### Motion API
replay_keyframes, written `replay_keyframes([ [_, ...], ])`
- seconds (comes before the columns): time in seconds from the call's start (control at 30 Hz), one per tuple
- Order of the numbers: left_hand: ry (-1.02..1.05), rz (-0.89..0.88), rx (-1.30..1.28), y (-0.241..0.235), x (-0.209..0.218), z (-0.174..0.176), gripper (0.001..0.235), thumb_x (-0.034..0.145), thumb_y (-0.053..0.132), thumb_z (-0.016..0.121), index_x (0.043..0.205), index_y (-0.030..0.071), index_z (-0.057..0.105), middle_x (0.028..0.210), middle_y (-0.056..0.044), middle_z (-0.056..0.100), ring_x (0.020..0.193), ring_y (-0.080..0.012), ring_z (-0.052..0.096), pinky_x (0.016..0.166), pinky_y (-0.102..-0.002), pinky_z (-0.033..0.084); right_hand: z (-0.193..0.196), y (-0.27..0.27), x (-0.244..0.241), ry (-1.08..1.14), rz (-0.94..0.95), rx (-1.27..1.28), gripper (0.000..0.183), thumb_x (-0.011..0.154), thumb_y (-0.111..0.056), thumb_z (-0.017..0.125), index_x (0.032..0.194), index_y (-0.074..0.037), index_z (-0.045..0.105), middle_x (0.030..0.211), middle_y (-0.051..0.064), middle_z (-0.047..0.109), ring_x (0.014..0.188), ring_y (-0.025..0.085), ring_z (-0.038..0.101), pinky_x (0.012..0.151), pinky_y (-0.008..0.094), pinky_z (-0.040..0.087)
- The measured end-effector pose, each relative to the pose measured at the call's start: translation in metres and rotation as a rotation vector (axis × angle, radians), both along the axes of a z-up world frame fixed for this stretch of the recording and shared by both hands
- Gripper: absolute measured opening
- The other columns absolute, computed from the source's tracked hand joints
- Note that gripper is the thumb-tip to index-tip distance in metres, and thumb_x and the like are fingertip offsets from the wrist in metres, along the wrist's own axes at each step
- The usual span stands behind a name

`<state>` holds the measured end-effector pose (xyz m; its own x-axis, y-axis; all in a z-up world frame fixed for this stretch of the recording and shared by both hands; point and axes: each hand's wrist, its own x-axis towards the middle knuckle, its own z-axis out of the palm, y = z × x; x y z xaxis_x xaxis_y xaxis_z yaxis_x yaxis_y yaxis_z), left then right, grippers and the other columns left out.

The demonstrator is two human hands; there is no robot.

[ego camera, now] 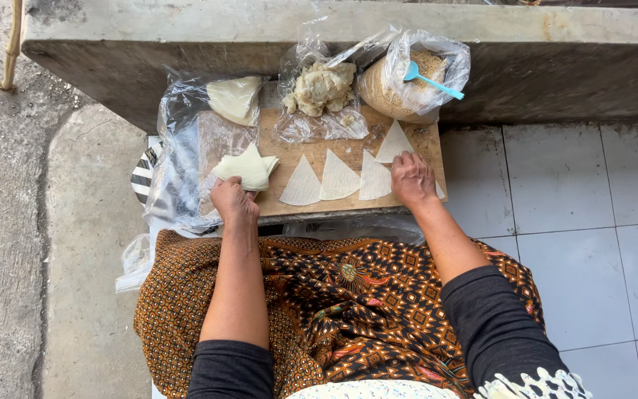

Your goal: The person uses a small spoon to place filling onto dough triangles and then folds the dough triangles by hand on a wooden prep board.

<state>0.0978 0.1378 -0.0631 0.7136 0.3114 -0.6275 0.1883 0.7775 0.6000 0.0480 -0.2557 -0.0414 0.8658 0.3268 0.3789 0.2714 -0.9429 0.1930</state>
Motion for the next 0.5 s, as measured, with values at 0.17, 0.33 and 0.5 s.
replay_keyframes([
  [0.17,-0.136,-0.013,0.088,0.010,0.000,-0.016,0.030,0.090,-0.006,0.054,0.119,-0.006,0.064,0.107,-0.016,0.072,0.090,-0.0254,0.074,0.071,-0.037,0.064,-0.004,-0.003,0.001,0.195,-0.073,0.052,0.006,0.083,-0.003,0.065,0.084,-0.001,0.071,0.086,0.019,0.072,0.082,0.032,0.072,0.069,0.040,0.059],
  [0.33,-0.013,-0.115,0.265,0.013,-0.001,-0.023,0.027,0.089,0.000,0.059,0.113,-0.008,0.063,0.102,-0.016,0.071,0.085,-0.0254,0.072,0.065,-0.037,0.061,0.001,-0.020,0.006,0.244,-0.222,0.210,0.014,0.099,-0.009,0.066,0.104,-0.001,0.076,0.098,0.020,0.076,0.083,0.029,0.075,0.071,0.038,0.061],
  [0.5,0.089,-0.297,0.645,0.019,-0.010,-0.002,0.042,0.094,0.014,0.063,0.127,-0.012,0.059,0.099,-0.022,0.068,0.089,-0.0326,0.068,0.082,-0.046,0.056,0.029,-0.022,-0.007,0.216,-0.254,0.391,0.013,0.096,-0.011,0.071,0.104,-0.005,0.079,0.104,0.016,0.077,0.088,0.030,0.075,0.078,0.040,0.060],
])
